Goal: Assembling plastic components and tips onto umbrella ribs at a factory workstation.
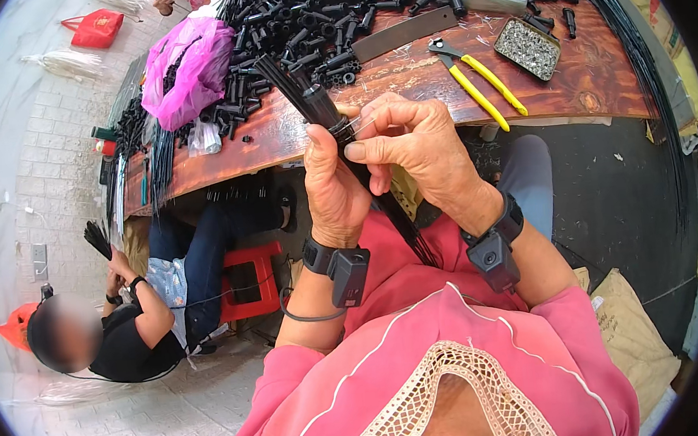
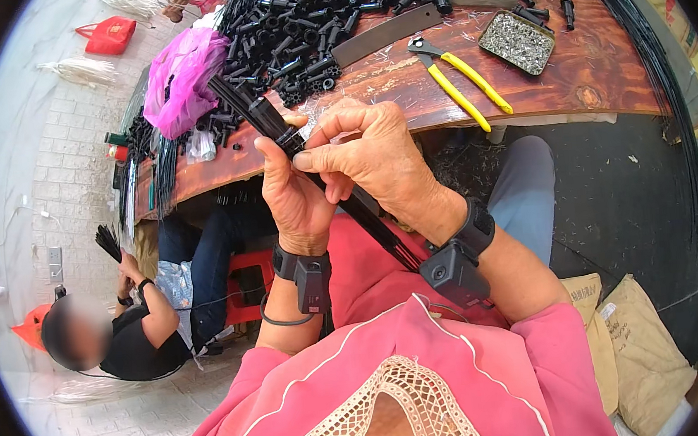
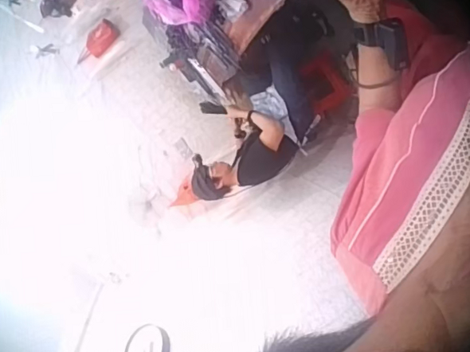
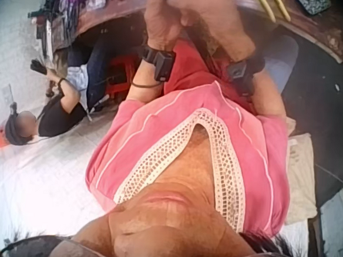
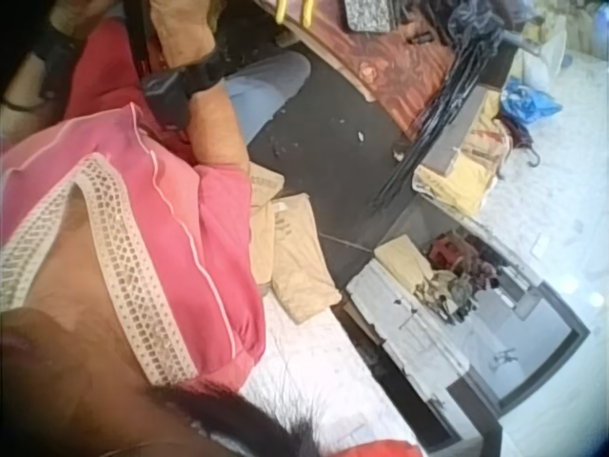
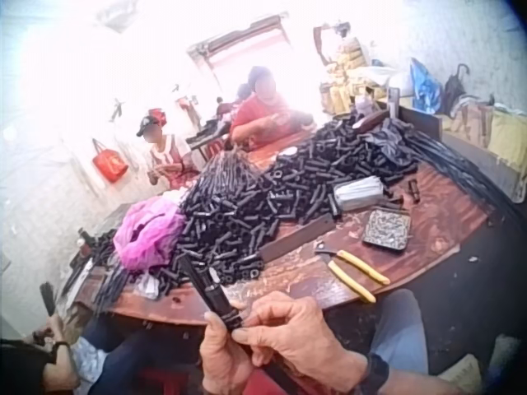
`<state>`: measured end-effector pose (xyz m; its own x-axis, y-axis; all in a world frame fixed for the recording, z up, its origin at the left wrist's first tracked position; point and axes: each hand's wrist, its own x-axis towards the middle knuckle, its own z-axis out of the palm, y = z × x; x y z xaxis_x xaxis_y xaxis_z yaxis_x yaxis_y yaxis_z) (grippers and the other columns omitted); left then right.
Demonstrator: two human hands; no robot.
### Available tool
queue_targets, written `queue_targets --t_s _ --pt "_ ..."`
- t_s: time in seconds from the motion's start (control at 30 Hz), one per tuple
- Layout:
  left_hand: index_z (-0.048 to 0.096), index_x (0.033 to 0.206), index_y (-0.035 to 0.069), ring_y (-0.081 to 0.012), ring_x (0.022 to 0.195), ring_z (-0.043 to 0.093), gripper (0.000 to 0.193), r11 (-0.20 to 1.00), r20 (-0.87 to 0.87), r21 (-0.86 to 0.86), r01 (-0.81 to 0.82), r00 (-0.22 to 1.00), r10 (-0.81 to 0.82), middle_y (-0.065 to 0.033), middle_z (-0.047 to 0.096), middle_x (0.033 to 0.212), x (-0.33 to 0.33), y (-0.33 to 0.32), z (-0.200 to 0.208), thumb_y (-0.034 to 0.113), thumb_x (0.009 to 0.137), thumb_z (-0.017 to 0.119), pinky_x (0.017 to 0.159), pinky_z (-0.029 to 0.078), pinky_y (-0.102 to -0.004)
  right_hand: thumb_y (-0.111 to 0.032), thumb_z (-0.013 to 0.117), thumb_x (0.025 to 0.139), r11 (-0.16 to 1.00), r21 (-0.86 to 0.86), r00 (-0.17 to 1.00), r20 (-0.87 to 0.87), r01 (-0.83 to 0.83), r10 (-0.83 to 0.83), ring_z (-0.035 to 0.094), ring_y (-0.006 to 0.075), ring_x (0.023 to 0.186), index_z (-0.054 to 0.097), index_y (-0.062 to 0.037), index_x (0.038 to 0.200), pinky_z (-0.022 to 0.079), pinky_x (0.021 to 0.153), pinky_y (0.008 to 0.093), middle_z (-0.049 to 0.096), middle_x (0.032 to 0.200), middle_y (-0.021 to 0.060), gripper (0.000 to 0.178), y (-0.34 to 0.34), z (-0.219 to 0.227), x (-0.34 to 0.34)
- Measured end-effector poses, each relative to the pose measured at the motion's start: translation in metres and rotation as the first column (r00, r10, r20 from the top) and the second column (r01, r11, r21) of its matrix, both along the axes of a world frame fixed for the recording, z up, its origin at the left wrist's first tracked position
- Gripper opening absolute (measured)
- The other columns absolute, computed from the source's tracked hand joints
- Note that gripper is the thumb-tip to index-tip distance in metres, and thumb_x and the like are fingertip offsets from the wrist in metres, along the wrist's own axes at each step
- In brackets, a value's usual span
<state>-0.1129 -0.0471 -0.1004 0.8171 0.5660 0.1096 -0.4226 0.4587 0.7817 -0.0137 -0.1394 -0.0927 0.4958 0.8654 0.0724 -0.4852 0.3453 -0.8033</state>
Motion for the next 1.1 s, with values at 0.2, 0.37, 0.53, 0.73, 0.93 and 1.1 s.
queue_targets --t_s 0.2,0.37,0.53,0.73,0.93,1.1 --pt "0.055 0.117 0.003 -0.015 0.057 0.056 0.049 1.0 0.019 0.017 0.007 1.0 -0.008 -0.0076 0.062 0.086 0.0 -0.005 0.005 0.049 0.1 0.045 0.045 0.044 -0.0271 0.004 0.075 0.077 0.994 0.1 0.993 0.11 0.039 -0.05 0.06 0.0118 0.052 0.063 0.005 0.078 0.05 0.045 0.0229 0.055 0.096 0.0046 0.011 0.0 0.001 0.002" --pt "0.05 0.12 0.012 -0.0174 0.049 0.052 0.05 0.994 -0.059 0.055 -0.095 0.993 0.099 -0.0117 0.063 0.089 0.0 -0.004 -0.001 0.056 0.097 0.044 0.043 0.04 -0.0281 0.002 0.074 0.079 0.997 0.068 0.99 0.129 0.048 -0.057 0.058 0.0095 0.051 0.063 0.0044 0.079 0.045 0.044 0.0203 0.058 0.095 0.0046 0.011 -0.002 0.004 -0.002" --pt "0.052 0.12 0.012 -0.0174 0.049 0.053 0.049 0.978 -0.086 0.06 -0.201 0.975 0.206 -0.0092 0.062 0.084 0.003 -0.006 -0.001 0.055 0.097 0.044 0.043 0.04 -0.0278 0.001 0.075 0.078 0.99 0.11 0.978 0.182 0.085 -0.104 0.059 0.0095 0.051 0.062 0.0054 0.076 0.044 0.042 0.0213 0.059 0.082 0.0048 0.013 -0.003 0.004 -0.002" --pt "0.055 0.117 0.004 -0.0173 0.054 0.056 0.049 1.0 0.017 -0.026 0.014 1.0 -0.014 -0.0089 0.062 0.081 -0.005 -0.006 0.003 0.049 0.099 0.047 0.044 0.046 -0.0311 0.001 0.078 0.075 0.989 0.104 0.994 0.04 -0.104 0.1 0.062 0.0129 0.05 0.063 0.0054 0.078 0.049 0.042 0.0239 0.062 0.07 0.0068 0.016 -0.001 0.002 0.012" --pt "0.055 0.117 0.009 -0.0206 0.041 0.049 0.05 0.973 0.139 -0.047 0.224 0.967 -0.216 -0.01 0.055 0.061 -0.003 -0.003 0.003 0.054 0.099 0.041 0.04 0.039 -0.0299 0.003 0.078 0.073 0.966 0.063 0.968 0.016 -0.249 0.249 0.064 0.019 0.049 0.063 0.0054 0.087 0.053 0.043 0.0289 0.066 0.063 0.0116 0.02 0.003 0.003 0.022" --pt "0.054 0.117 0.01 -0.0197 0.042 0.048 0.05 0.971 0.152 -0.038 0.235 0.962 -0.227 -0.0104 0.055 0.062 -0.006 0.002 0.0 0.054 0.099 0.041 0.04 0.039 -0.0301 0.005 0.076 0.074 0.967 0.082 0.97 0.069 -0.239 0.234 0.065 0.0246 0.047 0.063 0.0057 0.089 0.055 0.041 0.0326 0.066 0.062 0.015 0.02 0.009 0.001 0.021"
